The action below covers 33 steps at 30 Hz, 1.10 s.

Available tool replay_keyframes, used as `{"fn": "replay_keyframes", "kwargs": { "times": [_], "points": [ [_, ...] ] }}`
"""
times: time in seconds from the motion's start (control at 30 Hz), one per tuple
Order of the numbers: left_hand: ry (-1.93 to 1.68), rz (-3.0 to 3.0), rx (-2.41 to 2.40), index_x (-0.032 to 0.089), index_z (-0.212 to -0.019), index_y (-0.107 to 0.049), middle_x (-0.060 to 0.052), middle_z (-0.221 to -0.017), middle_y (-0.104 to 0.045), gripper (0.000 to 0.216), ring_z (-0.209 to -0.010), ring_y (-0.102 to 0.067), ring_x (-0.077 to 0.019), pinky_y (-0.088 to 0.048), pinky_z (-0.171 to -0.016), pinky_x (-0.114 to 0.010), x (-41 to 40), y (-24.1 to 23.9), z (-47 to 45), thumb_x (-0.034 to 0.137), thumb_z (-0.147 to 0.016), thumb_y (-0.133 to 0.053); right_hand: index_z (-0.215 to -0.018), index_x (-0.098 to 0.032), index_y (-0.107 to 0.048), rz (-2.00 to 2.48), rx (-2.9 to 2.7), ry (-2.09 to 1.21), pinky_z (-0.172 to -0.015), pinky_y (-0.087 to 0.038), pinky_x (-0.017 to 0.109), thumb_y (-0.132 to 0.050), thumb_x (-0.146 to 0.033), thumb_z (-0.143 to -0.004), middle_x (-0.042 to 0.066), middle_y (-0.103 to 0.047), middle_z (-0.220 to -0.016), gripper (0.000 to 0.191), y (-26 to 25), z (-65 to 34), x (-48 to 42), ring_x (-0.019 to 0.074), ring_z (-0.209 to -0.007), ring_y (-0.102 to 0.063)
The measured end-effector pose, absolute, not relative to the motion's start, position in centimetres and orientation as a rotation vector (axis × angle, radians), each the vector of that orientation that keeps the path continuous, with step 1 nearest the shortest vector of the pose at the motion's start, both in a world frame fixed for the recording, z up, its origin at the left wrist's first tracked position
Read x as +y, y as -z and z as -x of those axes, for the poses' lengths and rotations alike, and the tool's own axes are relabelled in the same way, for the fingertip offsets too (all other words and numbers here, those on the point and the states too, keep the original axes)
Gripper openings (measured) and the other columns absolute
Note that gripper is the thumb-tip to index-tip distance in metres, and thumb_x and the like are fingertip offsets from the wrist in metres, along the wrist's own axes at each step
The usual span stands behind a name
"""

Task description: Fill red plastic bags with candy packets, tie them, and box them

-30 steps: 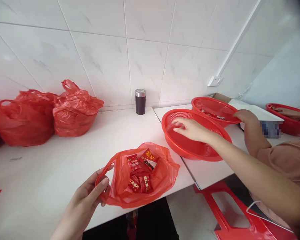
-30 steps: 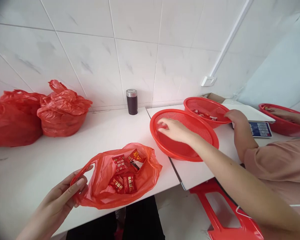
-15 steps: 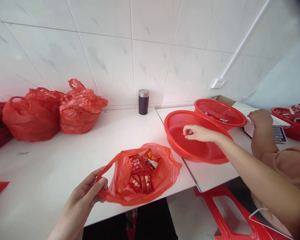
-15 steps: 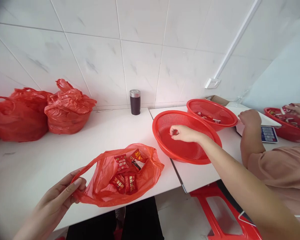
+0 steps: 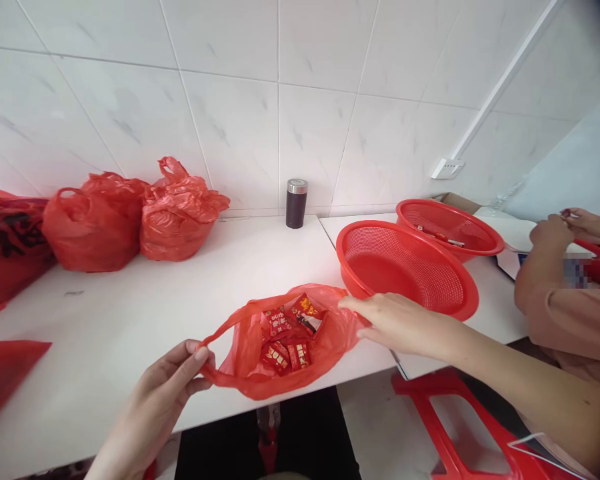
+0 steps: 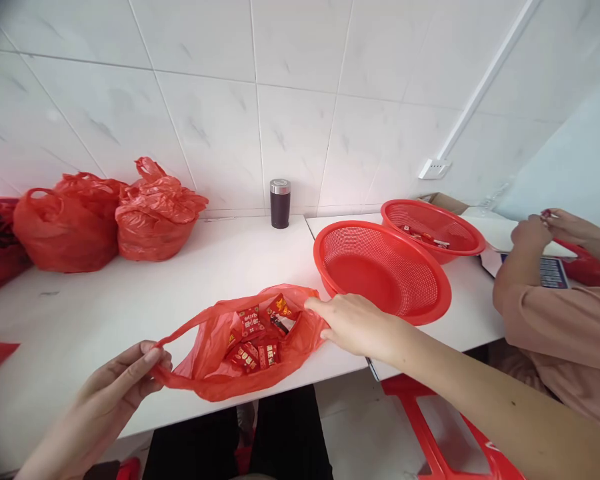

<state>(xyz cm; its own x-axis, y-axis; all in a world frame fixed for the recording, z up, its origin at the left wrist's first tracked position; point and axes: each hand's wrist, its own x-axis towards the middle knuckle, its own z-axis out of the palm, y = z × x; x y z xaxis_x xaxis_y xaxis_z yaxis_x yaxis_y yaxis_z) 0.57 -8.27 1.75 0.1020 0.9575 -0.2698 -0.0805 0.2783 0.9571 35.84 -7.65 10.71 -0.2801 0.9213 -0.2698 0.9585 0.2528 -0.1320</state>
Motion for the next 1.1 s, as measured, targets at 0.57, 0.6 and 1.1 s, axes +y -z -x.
{"fn": "replay_keyframes", "kwargs": {
  "times": [0.57,0.6,1.1],
  "points": [
    [-1.403,-1.302,0.988,0.011,-0.076,-0.066,-0.005,-0.081,-0.067,0.018,-0.069,-0.058,-0.0135,-0.047,-0.061,-0.027,-0.1,-18.3,0.1,0.028,-0.08,-0.07,-0.094,-0.024,-0.058,-2.238,3.133,0.643,-0.063,-0.045,0.027,-0.058,-0.029,-0.084,-0.002,-0.064,-0.075,0.011,-19.1,-34.1,-0.4,0.0134,-0.066,-0.059],
    [-1.383,-1.294,1.032,0.011,-0.078,-0.067,-0.005,-0.079,-0.066,0.017,-0.068,-0.058,-0.0132,-0.047,-0.062,-0.027,0.1,-18.1,0.7,0.028,-0.081,-0.07,-0.095,-0.023,-0.059,-2.194,3.118,0.654,-0.064,-0.045,0.027,-0.058,-0.028,-0.084,-0.001,-0.065,-0.076,0.012,-19.2,-33.9,-0.3,0.0135,-0.066,-0.059],
    [-1.11,-1.327,0.66,0.025,-0.106,-0.06,-0.003,-0.089,-0.063,0.024,-0.075,-0.06,-0.0165,-0.047,-0.075,-0.034,1.1,-19.8,-1.7,0.037,-0.085,-0.064,-0.097,-0.021,-0.058,-1.957,3.476,0.796,-0.066,-0.049,0.027,-0.06,-0.023,-0.082,0.0,-0.061,-0.081,0.016,-21.9,-28.1,1.8,0.0139,-0.076,-0.06]
  ]
}}
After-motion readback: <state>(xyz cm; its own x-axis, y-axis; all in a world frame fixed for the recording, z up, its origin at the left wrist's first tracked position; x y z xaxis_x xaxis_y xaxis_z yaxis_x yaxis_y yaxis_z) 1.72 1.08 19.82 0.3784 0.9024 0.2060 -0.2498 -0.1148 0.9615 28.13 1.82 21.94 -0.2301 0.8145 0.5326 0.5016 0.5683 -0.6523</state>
